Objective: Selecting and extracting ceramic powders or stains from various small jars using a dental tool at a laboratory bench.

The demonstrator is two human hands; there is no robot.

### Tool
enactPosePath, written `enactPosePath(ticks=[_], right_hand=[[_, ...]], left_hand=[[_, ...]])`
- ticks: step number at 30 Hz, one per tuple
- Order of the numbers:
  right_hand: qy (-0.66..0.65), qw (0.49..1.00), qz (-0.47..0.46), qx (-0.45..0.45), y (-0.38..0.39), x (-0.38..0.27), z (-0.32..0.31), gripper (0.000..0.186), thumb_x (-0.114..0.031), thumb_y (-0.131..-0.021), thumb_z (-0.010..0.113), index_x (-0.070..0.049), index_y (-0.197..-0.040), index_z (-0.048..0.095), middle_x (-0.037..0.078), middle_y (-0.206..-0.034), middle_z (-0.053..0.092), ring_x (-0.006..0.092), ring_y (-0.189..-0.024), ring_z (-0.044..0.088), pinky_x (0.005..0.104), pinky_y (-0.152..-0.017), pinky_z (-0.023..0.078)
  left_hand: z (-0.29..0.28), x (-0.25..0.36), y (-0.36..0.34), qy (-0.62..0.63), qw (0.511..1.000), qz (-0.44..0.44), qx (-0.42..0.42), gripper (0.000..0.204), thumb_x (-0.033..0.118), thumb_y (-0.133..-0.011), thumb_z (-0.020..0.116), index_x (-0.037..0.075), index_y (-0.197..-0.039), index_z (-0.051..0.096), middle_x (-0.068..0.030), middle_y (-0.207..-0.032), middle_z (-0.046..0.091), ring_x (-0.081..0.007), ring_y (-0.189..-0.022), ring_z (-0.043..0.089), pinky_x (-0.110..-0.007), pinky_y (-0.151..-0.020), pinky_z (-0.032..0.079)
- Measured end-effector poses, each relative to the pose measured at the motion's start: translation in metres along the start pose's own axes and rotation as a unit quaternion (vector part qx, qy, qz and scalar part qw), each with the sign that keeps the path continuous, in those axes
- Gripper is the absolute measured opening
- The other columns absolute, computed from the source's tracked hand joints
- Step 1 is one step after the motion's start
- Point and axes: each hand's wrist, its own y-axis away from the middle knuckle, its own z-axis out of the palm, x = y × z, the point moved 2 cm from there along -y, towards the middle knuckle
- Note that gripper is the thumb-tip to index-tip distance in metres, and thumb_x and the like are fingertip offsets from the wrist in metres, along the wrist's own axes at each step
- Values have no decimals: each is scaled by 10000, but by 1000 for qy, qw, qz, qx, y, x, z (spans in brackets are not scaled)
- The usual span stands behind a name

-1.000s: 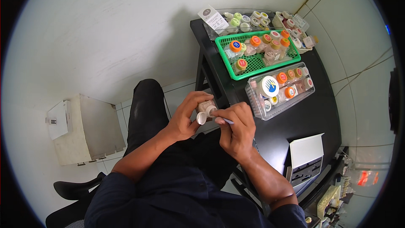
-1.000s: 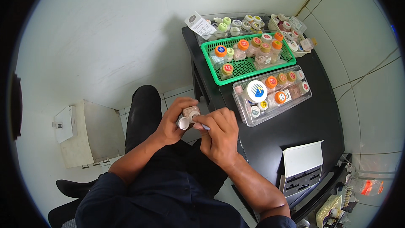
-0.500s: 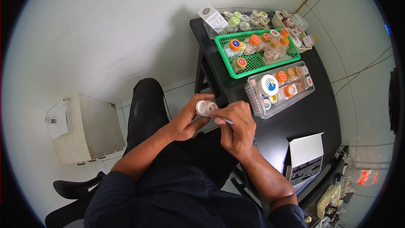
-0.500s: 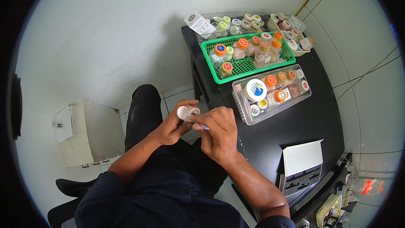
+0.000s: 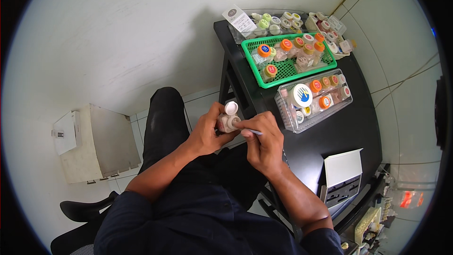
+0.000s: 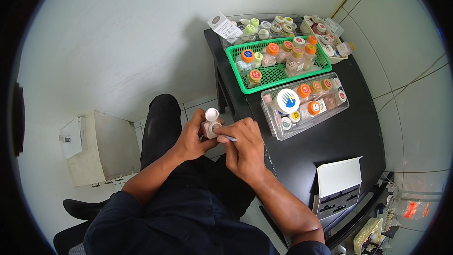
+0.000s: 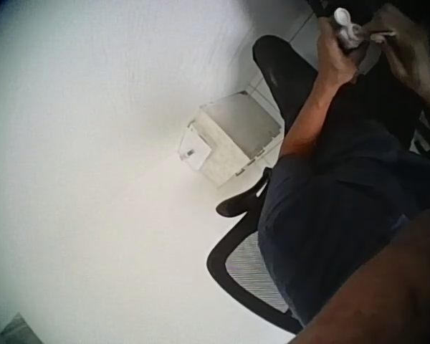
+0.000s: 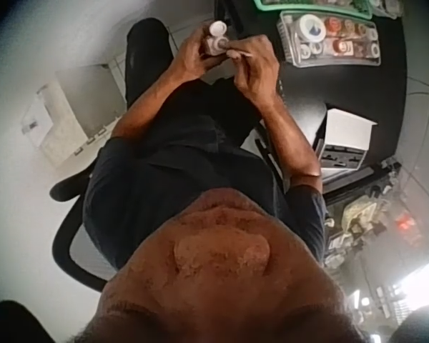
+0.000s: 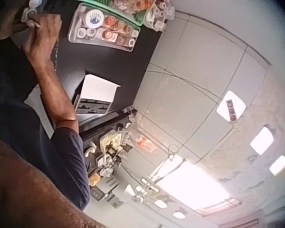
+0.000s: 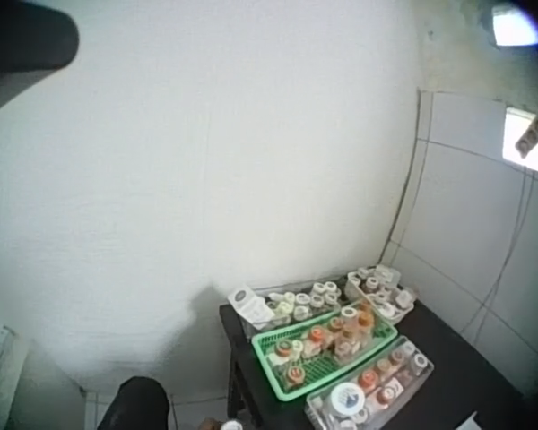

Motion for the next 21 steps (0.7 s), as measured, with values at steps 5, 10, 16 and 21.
enactPosePath(ticks=[5, 10, 16, 21], right_hand=[[35, 999, 19, -38, -2, 2, 1, 192, 30, -892, 779, -34, -1073, 776, 91, -916, 723, 312, -816, 622, 416, -771, 505], [14, 1000, 16, -11, -3, -3, 0, 157, 17, -915, 780, -37, -1063, 783, 102, -923, 726, 313, -837, 630, 416, -774, 514], [-15, 999, 29, -34, -2, 0, 0, 100, -38, -954, 783, -36, -1054, 786, 102, -905, 719, 309, -835, 630, 415, -783, 520], [-41, 996, 32, -68, 0, 4, -3, 95, -51, -956, 776, -44, -1051, 788, 89, -888, 713, 306, -831, 622, 406, -789, 506]], left_hand=[[-4, 15, -3, -51, 996, 62, 30, 497, 82, -904, 880, 20, -1280, 561, -111, -1064, 734, -196, -977, 743, -352, -845, 582], [-2, 7, -2, -34, 997, 58, 29, 529, 76, -898, 878, 26, -1302, 540, -109, -1076, 715, -226, -977, 741, -364, -864, 580], [0, 7, 1, -37, 999, 15, 3, 598, 26, -852, 881, 41, -1283, 466, -132, -1124, 709, -243, -1022, 742, -386, -869, 585], [3, -2, 4, -17, 1000, -24, -1, 627, 12, -824, 900, 39, -1235, 429, -148, -1166, 691, -257, -1062, 732, -407, -899, 582]])
